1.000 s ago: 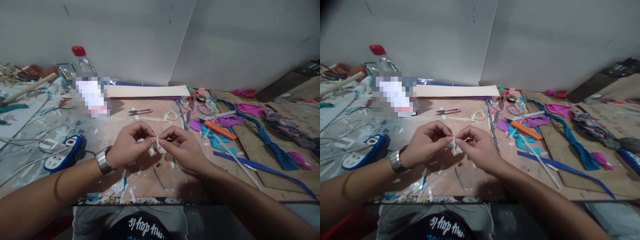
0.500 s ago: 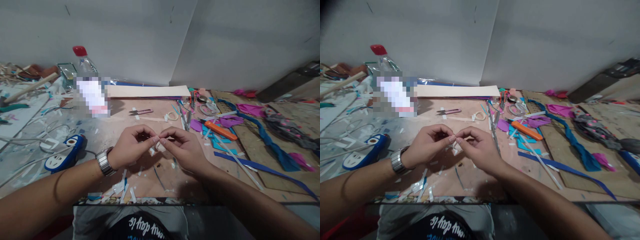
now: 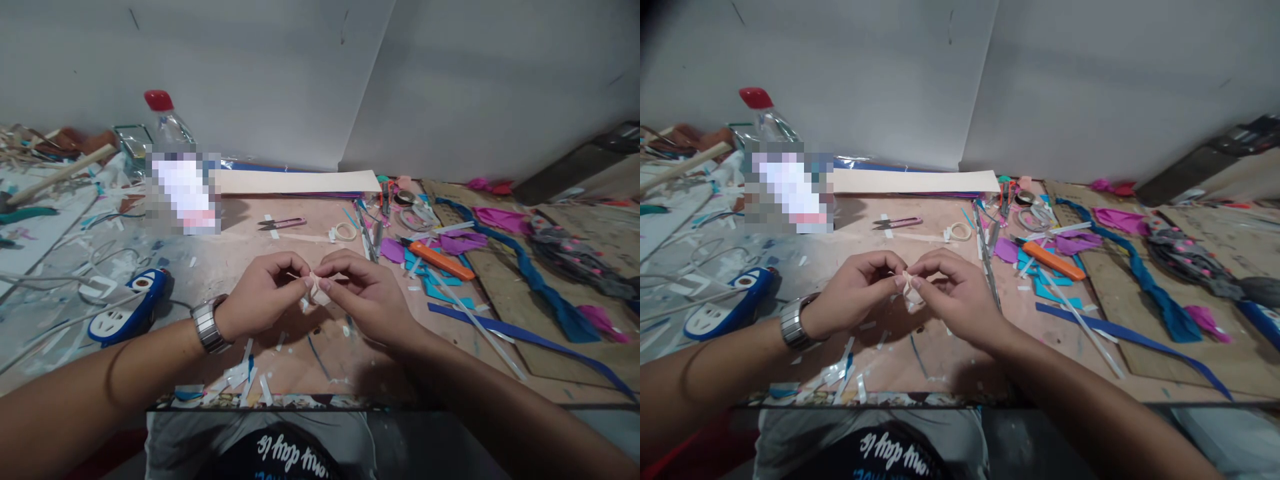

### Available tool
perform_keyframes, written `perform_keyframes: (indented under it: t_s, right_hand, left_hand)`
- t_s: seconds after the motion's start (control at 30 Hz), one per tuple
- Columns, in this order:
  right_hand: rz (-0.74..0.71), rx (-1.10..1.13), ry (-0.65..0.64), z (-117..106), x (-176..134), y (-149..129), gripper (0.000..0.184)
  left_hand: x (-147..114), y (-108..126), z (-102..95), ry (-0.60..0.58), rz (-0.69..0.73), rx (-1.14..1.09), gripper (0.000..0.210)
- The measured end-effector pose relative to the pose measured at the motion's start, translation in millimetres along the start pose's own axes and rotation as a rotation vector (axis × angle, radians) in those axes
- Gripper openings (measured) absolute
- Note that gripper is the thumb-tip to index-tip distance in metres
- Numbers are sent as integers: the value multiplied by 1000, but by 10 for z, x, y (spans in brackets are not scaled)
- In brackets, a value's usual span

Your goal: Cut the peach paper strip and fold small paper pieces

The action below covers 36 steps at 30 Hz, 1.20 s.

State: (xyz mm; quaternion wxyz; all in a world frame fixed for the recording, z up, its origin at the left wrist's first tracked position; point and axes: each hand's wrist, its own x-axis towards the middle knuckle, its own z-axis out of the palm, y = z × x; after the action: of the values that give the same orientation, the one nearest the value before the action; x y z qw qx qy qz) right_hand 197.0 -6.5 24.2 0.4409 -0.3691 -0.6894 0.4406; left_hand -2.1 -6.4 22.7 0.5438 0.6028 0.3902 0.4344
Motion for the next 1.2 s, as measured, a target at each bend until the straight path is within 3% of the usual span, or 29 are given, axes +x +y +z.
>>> perform_keyframes:
  t_s: [0.67, 0.87, 1.03, 1.2]
  right_hand:
    - [-23, -52, -101, -31, 10, -60, 9]
    - [56, -36, -85, -16, -8, -83, 2]
    - [131, 57, -91, 3, -26, -60, 14]
    - [143, 52, -79, 10, -14, -50, 15]
  left_hand:
    - [-3, -44, -41, -99, 19, 20, 13]
    - [-15, -65, -48, -144, 83, 94, 13]
    - [-27, -49, -43, -155, 134, 142, 12]
    - [-26, -45, -46, -138, 123, 171, 14]
